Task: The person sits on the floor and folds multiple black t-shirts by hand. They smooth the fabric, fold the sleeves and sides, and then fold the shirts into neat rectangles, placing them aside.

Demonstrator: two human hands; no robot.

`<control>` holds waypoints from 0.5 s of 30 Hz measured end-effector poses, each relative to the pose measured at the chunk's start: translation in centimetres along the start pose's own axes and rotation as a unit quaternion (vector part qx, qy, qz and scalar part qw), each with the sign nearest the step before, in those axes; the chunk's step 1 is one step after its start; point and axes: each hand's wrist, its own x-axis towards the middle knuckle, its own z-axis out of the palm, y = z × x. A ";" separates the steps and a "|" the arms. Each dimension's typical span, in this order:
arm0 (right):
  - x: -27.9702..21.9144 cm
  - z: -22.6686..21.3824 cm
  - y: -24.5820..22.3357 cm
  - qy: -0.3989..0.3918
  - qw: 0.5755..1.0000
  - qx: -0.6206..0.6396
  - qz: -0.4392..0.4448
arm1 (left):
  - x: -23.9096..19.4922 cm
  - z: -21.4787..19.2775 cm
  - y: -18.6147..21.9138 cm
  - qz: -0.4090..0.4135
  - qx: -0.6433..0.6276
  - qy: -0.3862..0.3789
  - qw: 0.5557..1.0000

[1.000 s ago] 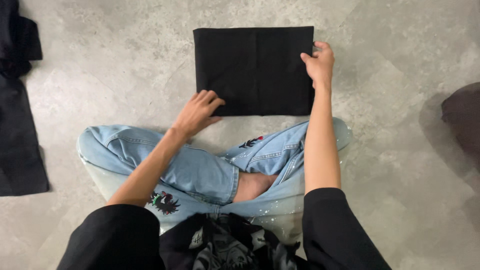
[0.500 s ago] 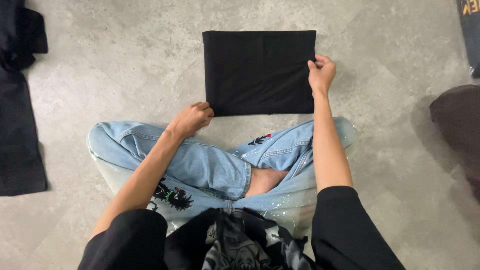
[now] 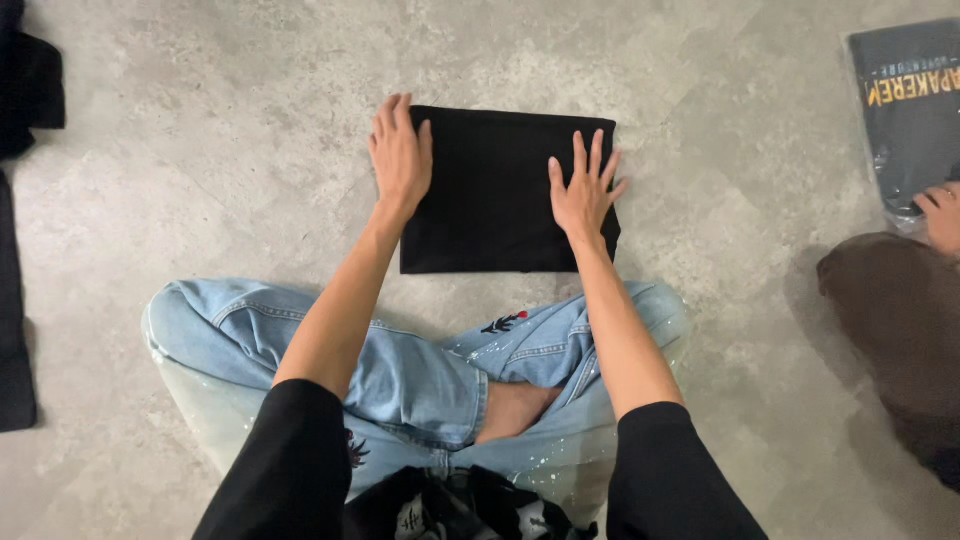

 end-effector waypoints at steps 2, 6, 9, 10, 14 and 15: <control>0.7 1.5 1.2 -0.002 0.999 -0.034 -0.004 | 1.4 3.2 -2.7 -0.074 -0.004 -0.014 0.997; 1.0 2.0 1.5 0.002 0.997 -0.072 -0.001 | 4.2 7.0 -6.6 -0.160 -0.019 -0.045 0.986; 0.9 2.7 1.3 0.009 0.996 -0.083 -0.006 | 4.4 4.8 -7.4 -0.052 -0.034 -0.010 0.998; 0.7 3.5 0.8 0.006 0.997 -0.082 -0.006 | 4.6 3.2 -7.6 -0.053 -0.032 -0.012 0.998; -0.1 5.5 -2.2 -0.011 0.996 -0.089 -0.022 | 2.5 -1.6 -7.0 -0.049 -0.040 0.021 0.998; -0.5 5.9 -3.2 -0.032 0.997 -0.068 -0.028 | 1.2 -2.5 -6.5 -0.042 -0.007 0.035 0.998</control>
